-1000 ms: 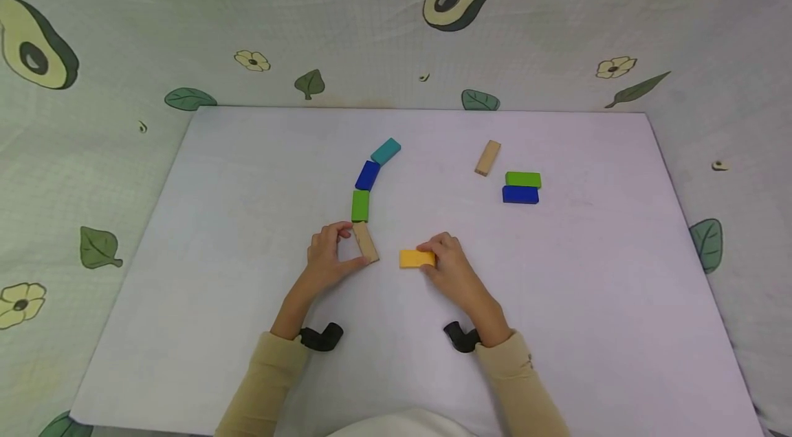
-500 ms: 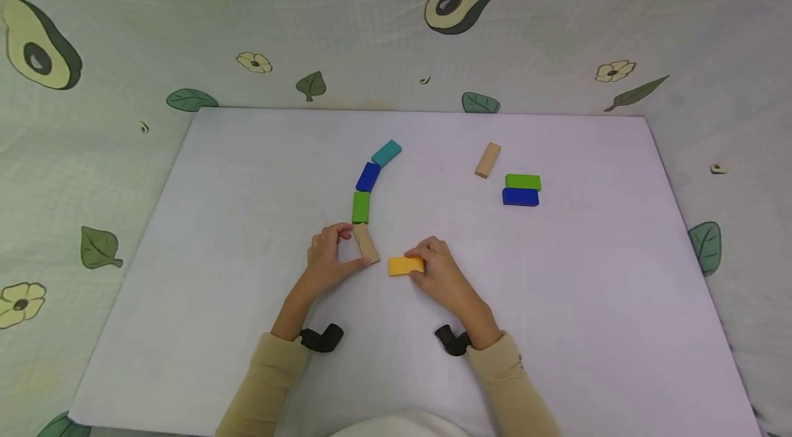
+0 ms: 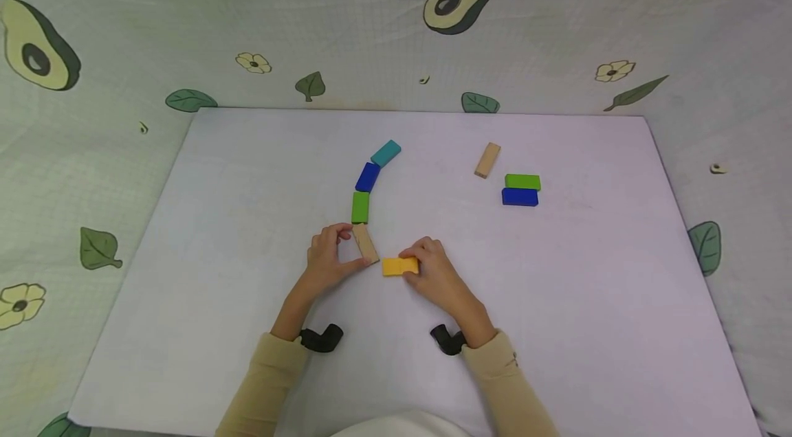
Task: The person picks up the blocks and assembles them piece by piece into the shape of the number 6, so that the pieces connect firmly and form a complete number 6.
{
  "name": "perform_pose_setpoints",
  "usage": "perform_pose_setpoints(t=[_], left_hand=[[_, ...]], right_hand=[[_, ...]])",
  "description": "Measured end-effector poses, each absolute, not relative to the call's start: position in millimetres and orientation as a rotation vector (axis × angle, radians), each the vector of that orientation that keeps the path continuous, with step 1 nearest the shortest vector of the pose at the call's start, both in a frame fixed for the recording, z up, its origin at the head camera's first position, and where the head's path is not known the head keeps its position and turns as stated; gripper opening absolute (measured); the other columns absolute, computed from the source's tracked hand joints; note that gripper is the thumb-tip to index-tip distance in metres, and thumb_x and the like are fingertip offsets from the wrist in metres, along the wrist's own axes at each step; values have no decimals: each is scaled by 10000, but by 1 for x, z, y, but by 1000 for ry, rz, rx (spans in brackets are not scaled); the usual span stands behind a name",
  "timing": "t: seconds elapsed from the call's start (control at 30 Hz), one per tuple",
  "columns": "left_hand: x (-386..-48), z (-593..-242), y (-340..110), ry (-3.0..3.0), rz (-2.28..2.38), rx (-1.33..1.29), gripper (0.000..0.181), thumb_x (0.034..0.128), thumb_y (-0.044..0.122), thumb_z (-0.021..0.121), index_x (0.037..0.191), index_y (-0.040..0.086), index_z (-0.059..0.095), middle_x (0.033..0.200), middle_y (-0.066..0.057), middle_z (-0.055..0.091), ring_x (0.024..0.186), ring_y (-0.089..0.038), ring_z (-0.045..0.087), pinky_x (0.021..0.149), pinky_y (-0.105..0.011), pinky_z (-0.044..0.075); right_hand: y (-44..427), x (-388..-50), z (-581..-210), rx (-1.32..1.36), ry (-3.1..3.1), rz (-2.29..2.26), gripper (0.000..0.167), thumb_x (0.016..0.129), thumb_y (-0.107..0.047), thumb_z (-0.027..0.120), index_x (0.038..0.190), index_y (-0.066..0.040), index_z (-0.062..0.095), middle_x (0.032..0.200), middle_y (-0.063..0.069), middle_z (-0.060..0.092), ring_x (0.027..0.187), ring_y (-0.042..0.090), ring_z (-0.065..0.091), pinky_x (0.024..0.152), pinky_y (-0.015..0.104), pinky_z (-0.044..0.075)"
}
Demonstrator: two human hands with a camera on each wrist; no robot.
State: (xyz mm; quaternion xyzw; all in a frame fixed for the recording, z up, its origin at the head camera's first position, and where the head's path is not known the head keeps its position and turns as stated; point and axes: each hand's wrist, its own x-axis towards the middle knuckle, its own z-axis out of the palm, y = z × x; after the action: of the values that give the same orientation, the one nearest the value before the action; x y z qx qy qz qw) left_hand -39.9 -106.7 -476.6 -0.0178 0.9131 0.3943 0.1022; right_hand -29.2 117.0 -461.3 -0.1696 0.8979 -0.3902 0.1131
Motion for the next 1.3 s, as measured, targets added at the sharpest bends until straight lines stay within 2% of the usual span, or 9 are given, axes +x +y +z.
perform_pose_setpoints(t=[0.37,0.63,0.93,1.3], left_hand=[[-39,-475,-106,2705,1170,-50,700,722,376,770,1264,131,400,1109,-61,480,1062,-253,382,846,-413,275],[-40,-477,-106,2708,1164,-49,695,723,383,766,1257,135,398,1105,-58,474,1057,-252,378,831,-404,267],[-39,-478,-106,2733,1145,-22,706,724,382,769,1258,124,385,1100,-65,471,1055,-254,379,816,-392,261],[-40,-479,-105,2726,1138,-46,707,722,393,769,1255,127,387,1097,-62,470,1051,-253,377,823,-397,260]], right_hand=[[117,-32,-460,-498,2603,-1138,277,780,-51,706,1050,-78,651,1005,57,542,905,175,435,772,309,404],[117,-33,-460,-504,2578,-1143,273,787,-58,698,1052,-84,641,1006,58,542,947,202,434,799,339,399],[117,-34,-460,-536,2580,-1161,271,781,-59,693,1046,-75,640,994,63,543,916,186,422,778,308,384],[117,-34,-460,-538,2575,-1163,270,786,-59,690,1051,-66,638,1000,72,543,938,210,422,793,332,380]])
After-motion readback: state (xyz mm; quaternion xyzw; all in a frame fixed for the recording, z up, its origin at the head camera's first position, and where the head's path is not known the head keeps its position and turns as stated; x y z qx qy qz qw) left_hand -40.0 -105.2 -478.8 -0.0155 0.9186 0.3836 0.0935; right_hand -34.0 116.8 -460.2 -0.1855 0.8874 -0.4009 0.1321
